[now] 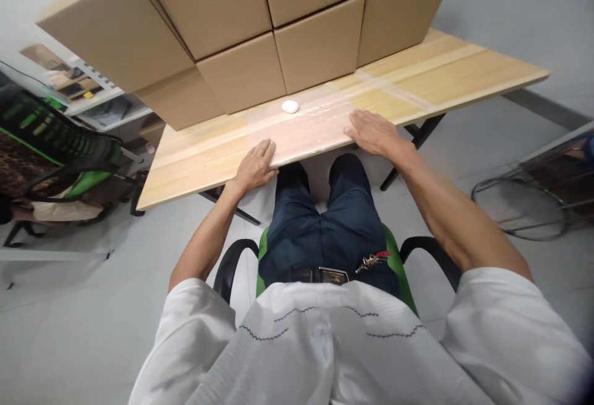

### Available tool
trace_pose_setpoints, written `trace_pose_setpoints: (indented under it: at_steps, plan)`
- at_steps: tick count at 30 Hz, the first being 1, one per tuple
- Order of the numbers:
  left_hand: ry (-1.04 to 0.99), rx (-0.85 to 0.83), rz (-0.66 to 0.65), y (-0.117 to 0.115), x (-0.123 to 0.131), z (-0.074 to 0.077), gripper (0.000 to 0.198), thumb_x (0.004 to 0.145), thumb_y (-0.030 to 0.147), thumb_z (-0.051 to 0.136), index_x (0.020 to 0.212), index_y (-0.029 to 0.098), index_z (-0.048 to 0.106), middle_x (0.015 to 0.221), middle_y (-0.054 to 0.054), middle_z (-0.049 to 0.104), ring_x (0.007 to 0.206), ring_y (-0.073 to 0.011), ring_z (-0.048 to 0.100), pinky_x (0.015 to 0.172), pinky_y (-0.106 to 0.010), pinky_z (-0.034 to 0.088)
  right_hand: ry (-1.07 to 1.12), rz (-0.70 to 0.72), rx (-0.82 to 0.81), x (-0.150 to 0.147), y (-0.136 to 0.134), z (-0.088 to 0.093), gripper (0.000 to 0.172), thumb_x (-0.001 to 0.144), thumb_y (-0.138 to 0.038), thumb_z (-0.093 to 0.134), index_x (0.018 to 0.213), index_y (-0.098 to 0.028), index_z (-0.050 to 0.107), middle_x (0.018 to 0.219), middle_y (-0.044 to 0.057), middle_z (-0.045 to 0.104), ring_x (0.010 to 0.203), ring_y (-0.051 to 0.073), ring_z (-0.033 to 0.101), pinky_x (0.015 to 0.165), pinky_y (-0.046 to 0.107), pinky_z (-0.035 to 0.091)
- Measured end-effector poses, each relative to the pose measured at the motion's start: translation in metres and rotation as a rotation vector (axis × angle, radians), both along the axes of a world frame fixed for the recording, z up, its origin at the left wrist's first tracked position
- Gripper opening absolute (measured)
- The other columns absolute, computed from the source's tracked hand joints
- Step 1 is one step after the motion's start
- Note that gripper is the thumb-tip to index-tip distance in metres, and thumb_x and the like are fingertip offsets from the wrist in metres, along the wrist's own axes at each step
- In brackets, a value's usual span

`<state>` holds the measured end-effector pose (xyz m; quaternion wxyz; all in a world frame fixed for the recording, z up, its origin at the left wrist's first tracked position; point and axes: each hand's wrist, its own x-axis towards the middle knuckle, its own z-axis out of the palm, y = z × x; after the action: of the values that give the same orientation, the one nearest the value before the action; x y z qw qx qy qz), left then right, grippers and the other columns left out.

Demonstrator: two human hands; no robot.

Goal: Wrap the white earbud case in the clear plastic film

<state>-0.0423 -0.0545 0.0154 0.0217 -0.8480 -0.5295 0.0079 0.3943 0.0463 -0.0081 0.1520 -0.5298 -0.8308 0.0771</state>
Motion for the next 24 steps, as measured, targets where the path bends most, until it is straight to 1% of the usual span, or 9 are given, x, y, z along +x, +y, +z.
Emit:
trace_pose_setpoints:
  at_steps: [2,4,8,10,12,17,19,22,24]
  plan:
    - [0.009,0.026,0.011,-0.005,0.0,0.0,0.091,0.115,0.036,0.066,0.194,0.004,0.036,0.204,-0.034,0.033,0.194,-0.0473,0.034,0.157,-0.065,0.035,0.016,0.006,0.019,0.0,0.001,-0.002,0.092,0.126,-0.071,0.029,0.188,-0.006,0.054,0.195,0.028,0.054,0.183,0.047,0.049,0.152,0.068,0.038]
    - [0.009,0.04,0.014,-0.01,-0.001,-0.001,0.087,0.116,0.035,0.063,0.193,0.005,0.039,0.203,-0.033,0.036,0.193,-0.0471,0.036,0.156,-0.066,0.037,0.018,0.002,0.032,-0.001,0.002,-0.004,0.092,0.126,-0.071,0.028,0.187,-0.006,0.055,0.193,0.028,0.055,0.182,0.047,0.05,0.151,0.068,0.038]
    - [-0.006,0.06,0.01,-0.014,-0.005,-0.003,0.083,0.122,0.049,0.061,0.192,0.008,0.044,0.202,-0.033,0.039,0.192,-0.0483,0.038,0.156,-0.067,0.037,0.0,-0.03,0.04,0.003,0.0,-0.006,0.09,0.126,-0.068,0.028,0.186,-0.006,0.055,0.191,0.03,0.057,0.178,0.049,0.053,0.149,0.07,0.039]
    - [-0.02,0.07,0.015,-0.014,-0.006,-0.005,0.083,0.124,0.059,0.057,0.191,0.011,0.046,0.201,-0.031,0.041,0.192,-0.0476,0.039,0.156,-0.066,0.037,-0.011,-0.038,0.043,0.008,-0.001,-0.007,0.087,0.127,-0.065,0.028,0.188,-0.008,0.052,0.193,0.029,0.055,0.179,0.05,0.051,0.148,0.071,0.038]
    - [-0.037,0.079,0.017,-0.015,-0.008,-0.006,0.083,0.126,0.065,0.05,0.191,0.013,0.048,0.201,-0.03,0.043,0.191,-0.0463,0.04,0.156,-0.066,0.038,-0.025,-0.039,0.045,0.015,-0.002,-0.008,0.085,0.127,-0.062,0.028,0.19,-0.009,0.049,0.195,0.028,0.053,0.181,0.05,0.048,0.149,0.073,0.037]
    - [-0.064,0.083,0.018,-0.02,-0.007,-0.003,0.08,0.13,0.062,0.032,0.189,0.013,0.052,0.2,-0.029,0.045,0.191,-0.0448,0.042,0.156,-0.067,0.038,-0.047,-0.052,0.032,0.03,0.001,-0.013,0.082,0.127,-0.057,0.027,0.191,-0.012,0.05,0.199,0.027,0.047,0.185,0.047,0.043,0.151,0.074,0.034]
    - [-0.066,0.075,0.034,-0.023,-0.005,-0.001,0.081,0.13,0.062,0.026,0.189,0.012,0.052,0.201,-0.028,0.043,0.192,-0.0443,0.04,0.156,-0.067,0.037,-0.033,-0.058,0.035,0.033,0.004,-0.015,0.082,0.125,-0.055,0.03,0.19,-0.009,0.052,0.199,0.027,0.047,0.185,0.049,0.042,0.151,0.076,0.033]
    - [-0.081,0.058,0.061,-0.025,-0.003,-0.001,0.083,0.13,0.063,0.023,0.19,0.014,0.052,0.203,-0.026,0.042,0.193,-0.0429,0.038,0.157,-0.066,0.035,-0.014,-0.055,0.036,0.037,0.006,-0.015,0.082,0.123,-0.051,0.034,0.186,-0.004,0.054,0.198,0.03,0.047,0.186,0.052,0.042,0.149,0.082,0.034]
    - [-0.1,0.051,0.076,-0.026,-0.003,-0.001,0.081,0.129,0.064,0.025,0.191,0.019,0.053,0.202,-0.023,0.044,0.193,-0.0416,0.038,0.157,-0.067,0.035,-0.002,-0.058,0.03,0.037,0.003,-0.012,0.08,0.122,-0.05,0.036,0.185,-0.005,0.057,0.198,0.031,0.047,0.185,0.053,0.044,0.147,0.084,0.037]
